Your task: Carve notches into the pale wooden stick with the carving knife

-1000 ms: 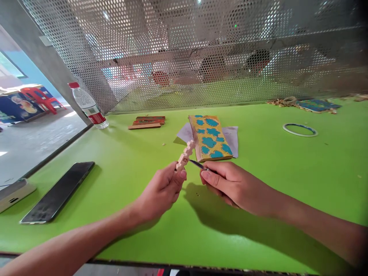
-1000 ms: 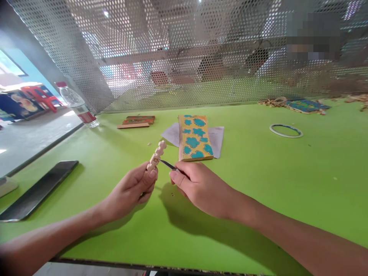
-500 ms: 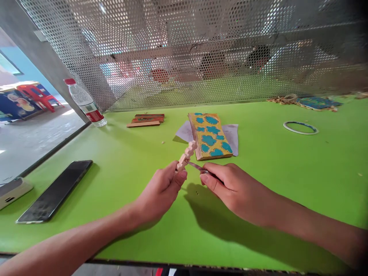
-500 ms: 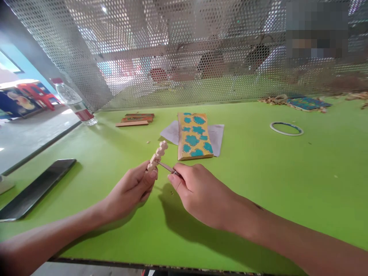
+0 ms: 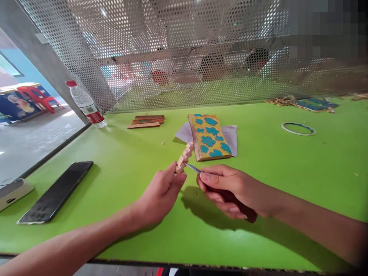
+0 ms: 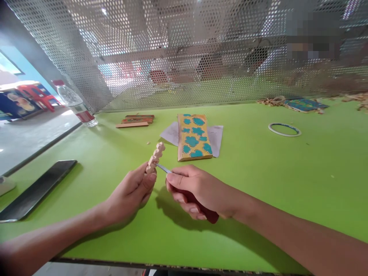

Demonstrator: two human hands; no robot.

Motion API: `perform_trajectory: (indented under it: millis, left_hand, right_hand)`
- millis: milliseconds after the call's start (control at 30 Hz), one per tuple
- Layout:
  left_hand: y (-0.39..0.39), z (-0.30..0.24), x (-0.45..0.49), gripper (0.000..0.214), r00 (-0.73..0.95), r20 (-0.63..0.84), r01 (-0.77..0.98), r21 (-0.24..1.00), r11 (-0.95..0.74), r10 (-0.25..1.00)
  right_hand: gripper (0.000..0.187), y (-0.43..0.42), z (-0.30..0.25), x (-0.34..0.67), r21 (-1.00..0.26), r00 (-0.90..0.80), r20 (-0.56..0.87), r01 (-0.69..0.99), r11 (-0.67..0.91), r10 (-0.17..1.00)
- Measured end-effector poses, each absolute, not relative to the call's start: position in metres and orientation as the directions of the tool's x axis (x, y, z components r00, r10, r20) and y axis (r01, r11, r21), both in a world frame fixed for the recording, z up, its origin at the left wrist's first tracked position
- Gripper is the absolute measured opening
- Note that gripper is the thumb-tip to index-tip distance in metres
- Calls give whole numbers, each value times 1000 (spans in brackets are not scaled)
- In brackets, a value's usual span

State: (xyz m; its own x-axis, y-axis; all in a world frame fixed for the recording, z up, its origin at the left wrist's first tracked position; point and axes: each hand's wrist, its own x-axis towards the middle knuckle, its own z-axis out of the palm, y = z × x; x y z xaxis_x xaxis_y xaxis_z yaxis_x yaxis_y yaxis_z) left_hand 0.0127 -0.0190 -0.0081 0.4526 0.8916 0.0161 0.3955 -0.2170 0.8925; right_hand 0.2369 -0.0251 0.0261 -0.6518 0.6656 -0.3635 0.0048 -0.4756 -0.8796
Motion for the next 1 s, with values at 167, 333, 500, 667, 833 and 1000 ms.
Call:
perform_trajectory:
  millis: [167, 333, 500, 667, 833, 1000]
  left_hand:
    - [-22, -9, 14, 37, 465, 41, 318, 925, -210, 885]
    - [-21, -7, 17, 33, 426, 115, 419, 854, -308, 897]
    - [-20, -7, 17, 27, 401, 171, 546, 744, -385, 900]
    - [-22, -8, 13, 36, 467, 86, 407, 862, -301, 880]
    - [-22, -6, 14, 32, 445, 147, 456, 812, -365, 884]
    - [-22, -9, 17, 18, 353, 217, 663, 628, -407, 910]
  right_hand:
    - [28, -21, 20, 240, -808, -741, -323, -108, -579, 589]
    - [28, -26, 24, 236, -854, -662, -361, -48, -518, 657]
    - [32, -34, 32, 230, -871, -584, -409, 21, -491, 701]
    - [33, -28, 33, 237, -842, -693, -394, 10, -539, 604]
    - [35, -30, 32, 236, -851, -709, -351, -31, -524, 612]
    - [36, -47, 23, 221, -881, -565, -360, -55, -469, 742]
